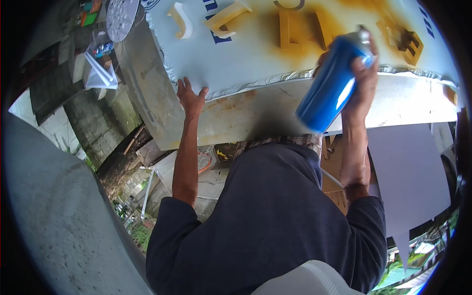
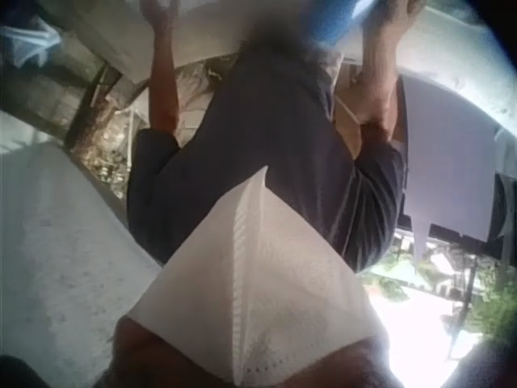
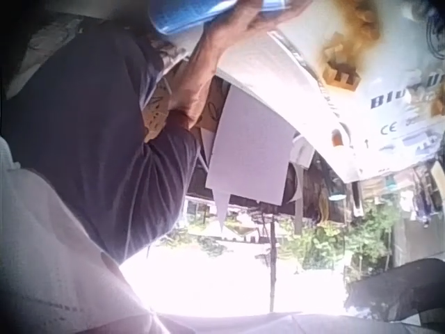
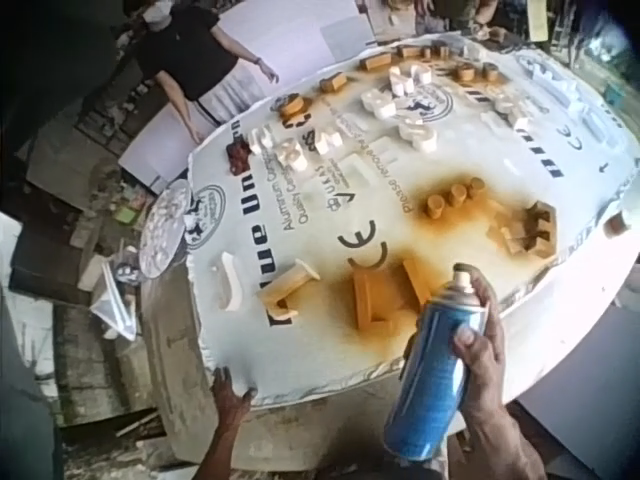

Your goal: Spray painting 3D letters for a sign board in a workshop.

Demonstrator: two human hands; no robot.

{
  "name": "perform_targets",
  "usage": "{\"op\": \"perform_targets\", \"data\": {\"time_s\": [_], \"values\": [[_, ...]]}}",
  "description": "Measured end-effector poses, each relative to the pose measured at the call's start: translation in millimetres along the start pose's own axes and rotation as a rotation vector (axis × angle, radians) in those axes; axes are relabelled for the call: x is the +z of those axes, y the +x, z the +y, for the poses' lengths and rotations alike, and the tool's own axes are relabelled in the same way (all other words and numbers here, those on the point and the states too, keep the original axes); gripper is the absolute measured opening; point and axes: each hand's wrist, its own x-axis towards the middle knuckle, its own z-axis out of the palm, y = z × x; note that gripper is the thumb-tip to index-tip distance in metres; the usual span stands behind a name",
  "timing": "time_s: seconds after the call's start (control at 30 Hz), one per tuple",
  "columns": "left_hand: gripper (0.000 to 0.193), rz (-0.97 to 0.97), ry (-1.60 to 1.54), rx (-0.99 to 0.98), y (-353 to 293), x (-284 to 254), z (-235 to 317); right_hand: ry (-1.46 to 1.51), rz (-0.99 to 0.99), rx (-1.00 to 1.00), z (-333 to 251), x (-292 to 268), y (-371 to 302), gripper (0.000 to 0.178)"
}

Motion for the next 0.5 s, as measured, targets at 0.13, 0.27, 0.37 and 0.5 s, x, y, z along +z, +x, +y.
{"op": "perform_targets", "data": {"time_s": [0.13, 0.27, 0.37, 0.5], "values": [[0.119, -0.156, -0.055, -0.133, 9.6, -12.6, 18.3, -0.300, -0.233, -0.160, -21.1, 22.9, 9.2, 0.077], [0.130, -0.256, -0.032, -0.256, 13.8, -24.9, 49.6, -0.187, -0.255, 0.018, -54.4, 43.1, 45.7, 0.090], [0.127, -0.250, 0.028, -0.345, 14.2, -26.6, 64.4, -0.232, -0.508, 0.099, -58.0, 53.7, 83.2, 0.086], [0.125, -0.225, 0.047, -0.409, 16.4, -19.8, 64.0, -0.321, -0.688, 0.139, -42.6, 70.4, 135.9, 0.081]]}}
